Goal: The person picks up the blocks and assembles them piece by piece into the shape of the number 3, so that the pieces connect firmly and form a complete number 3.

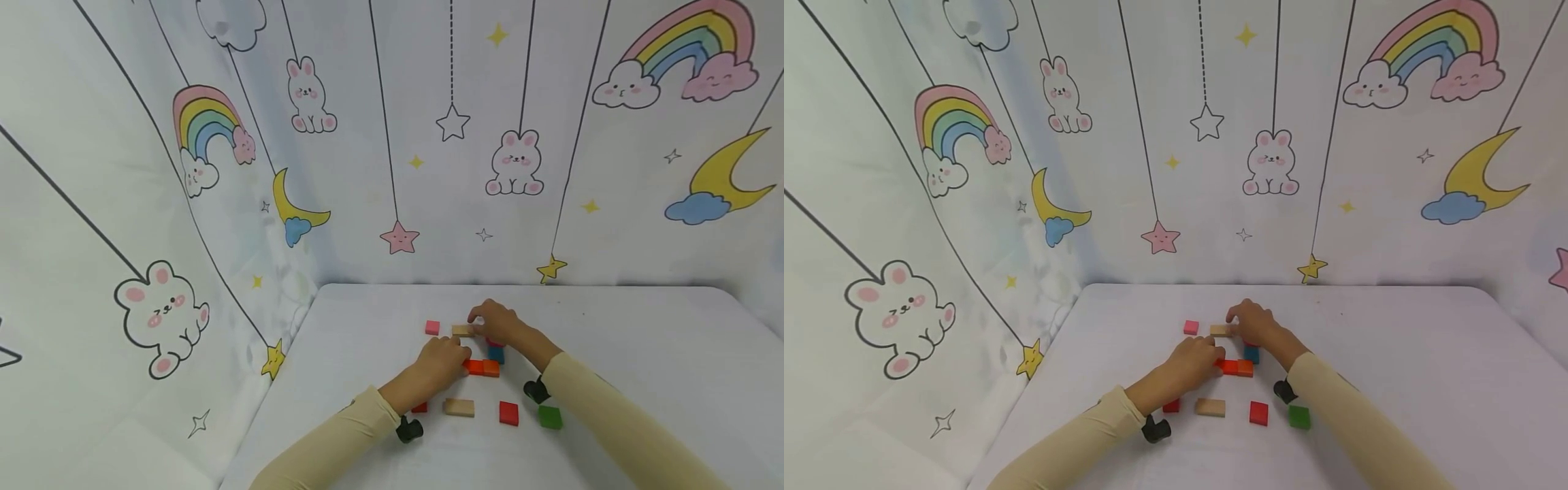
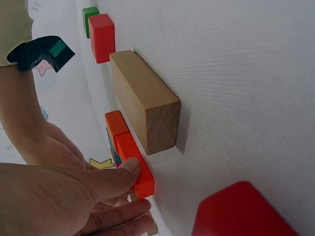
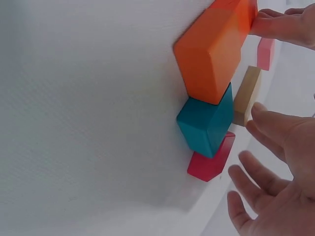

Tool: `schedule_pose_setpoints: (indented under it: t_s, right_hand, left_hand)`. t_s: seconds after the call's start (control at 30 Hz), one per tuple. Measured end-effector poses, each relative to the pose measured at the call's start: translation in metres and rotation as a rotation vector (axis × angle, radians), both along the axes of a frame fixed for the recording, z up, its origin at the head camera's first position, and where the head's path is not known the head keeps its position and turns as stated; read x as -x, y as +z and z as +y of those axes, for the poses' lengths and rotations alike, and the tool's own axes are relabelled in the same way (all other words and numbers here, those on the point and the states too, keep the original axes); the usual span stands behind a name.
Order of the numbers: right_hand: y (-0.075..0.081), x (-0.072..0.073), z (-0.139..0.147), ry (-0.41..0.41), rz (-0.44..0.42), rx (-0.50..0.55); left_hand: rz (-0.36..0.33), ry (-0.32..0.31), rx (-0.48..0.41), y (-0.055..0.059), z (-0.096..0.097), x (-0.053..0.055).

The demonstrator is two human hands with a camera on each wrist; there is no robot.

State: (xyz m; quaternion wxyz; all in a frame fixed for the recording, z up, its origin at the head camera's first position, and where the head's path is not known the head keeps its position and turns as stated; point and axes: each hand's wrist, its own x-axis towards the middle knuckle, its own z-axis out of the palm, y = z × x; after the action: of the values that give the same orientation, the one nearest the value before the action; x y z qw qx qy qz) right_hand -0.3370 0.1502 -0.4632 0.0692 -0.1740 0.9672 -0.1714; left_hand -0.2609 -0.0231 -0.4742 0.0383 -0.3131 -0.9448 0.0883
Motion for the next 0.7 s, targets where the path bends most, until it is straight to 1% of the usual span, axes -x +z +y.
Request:
schedule_pose_setpoints:
  t_s: [0.1, 0.3, 0.47, 0.7]
  right_hand:
    - [0.0021, -0.0002, -0.0031, 0.002, -0.004, 0.013]
    - [0.0015, 0.0018, -0.0036, 0.035, -0.009, 0.024]
    - [0.0034, 0.0047, -0.0032, 0.047, -0.033, 0.031]
    - [0.0034, 0.0077, -0.0016, 0.04, -0.065, 0.031]
  left_hand:
    - [0.002, -0.002, -0.008, 0.0001, -0.0009, 0.0]
    - [-0.002, -0.01, -0.019, -0.0009, -0.0016, 0.0006]
    - [0.001, -0.006, -0.019, 0.0008, -0.0014, 0.0004]
    - [-0.009, -0.002, -0.018, 0.0012, -0.0009, -0.0005]
